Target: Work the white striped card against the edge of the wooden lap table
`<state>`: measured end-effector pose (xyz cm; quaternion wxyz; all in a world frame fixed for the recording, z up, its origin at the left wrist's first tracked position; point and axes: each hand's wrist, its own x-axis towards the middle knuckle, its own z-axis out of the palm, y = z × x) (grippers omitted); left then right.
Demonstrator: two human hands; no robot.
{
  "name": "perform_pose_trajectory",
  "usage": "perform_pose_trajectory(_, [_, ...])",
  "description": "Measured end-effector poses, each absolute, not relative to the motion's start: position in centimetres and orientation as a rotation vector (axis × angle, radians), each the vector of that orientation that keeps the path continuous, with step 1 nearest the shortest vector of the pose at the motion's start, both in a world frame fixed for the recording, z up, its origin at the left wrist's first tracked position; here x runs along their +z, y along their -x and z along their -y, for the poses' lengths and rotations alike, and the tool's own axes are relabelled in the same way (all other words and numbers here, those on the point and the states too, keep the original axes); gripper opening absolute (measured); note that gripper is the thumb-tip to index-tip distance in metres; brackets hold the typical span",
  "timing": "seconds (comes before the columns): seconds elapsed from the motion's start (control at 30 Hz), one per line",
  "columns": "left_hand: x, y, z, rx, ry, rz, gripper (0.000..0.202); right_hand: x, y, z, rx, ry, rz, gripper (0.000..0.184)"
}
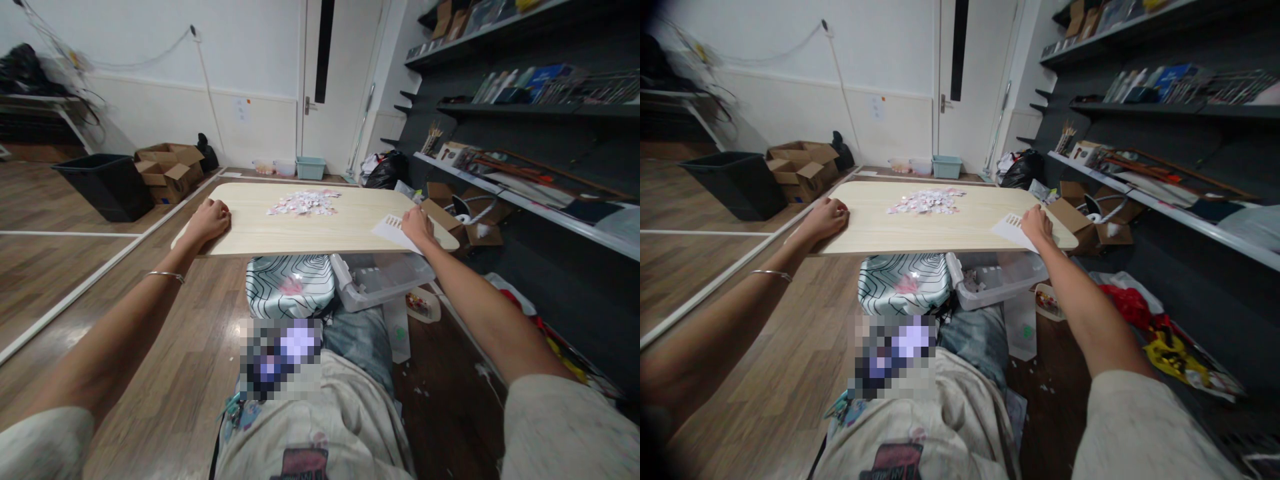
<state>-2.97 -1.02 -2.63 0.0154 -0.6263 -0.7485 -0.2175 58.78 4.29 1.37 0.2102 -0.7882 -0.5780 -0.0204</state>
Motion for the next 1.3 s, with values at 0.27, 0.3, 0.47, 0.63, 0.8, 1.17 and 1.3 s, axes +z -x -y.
perform_pose_trajectory(0.27, [-3.0,3.2,0.5,-0.71,1.962,2.305,0.045,1.4,-58.9,-4.3,-0.045,2.196,1.64,0.056])
perform_pose_trajectory(0.3, [-3.1,3.2,0.5,-0.715,1.954,2.302,0.045,1.5,-58.8,-4.2,-0.045,2.214,1.648,0.055])
perform_pose_trajectory(0.47, [-3.0,3.2,0.5,-0.708,1.956,2.284,0.05,1.8,-58.3,-4.1,-0.083,2.272,1.676,0.054])
perform_pose_trajectory(0.63, [-2.7,3.2,0.8,-0.669,1.974,2.304,0.054,1.6,-58.3,-4.0,-0.118,2.269,1.71,0.056])
perform_pose_trajectory(0.8, [-2.7,2.8,0.8,-0.701,1.972,2.292,0.054,1.6,-58.3,-3.9,-0.132,2.257,1.724,0.054])
perform_pose_trajectory(1.17, [-2.1,2.4,1.3,-0.719,1.964,2.336,0.05,1.9,-58.1,-3.8,-0.105,2.254,1.703,0.053])
perform_pose_trajectory(1.3, [-2.3,2.7,1.0,-0.682,1.966,2.351,0.05,2.0,-58.1,-3.7,-0.067,2.202,1.654,0.058])
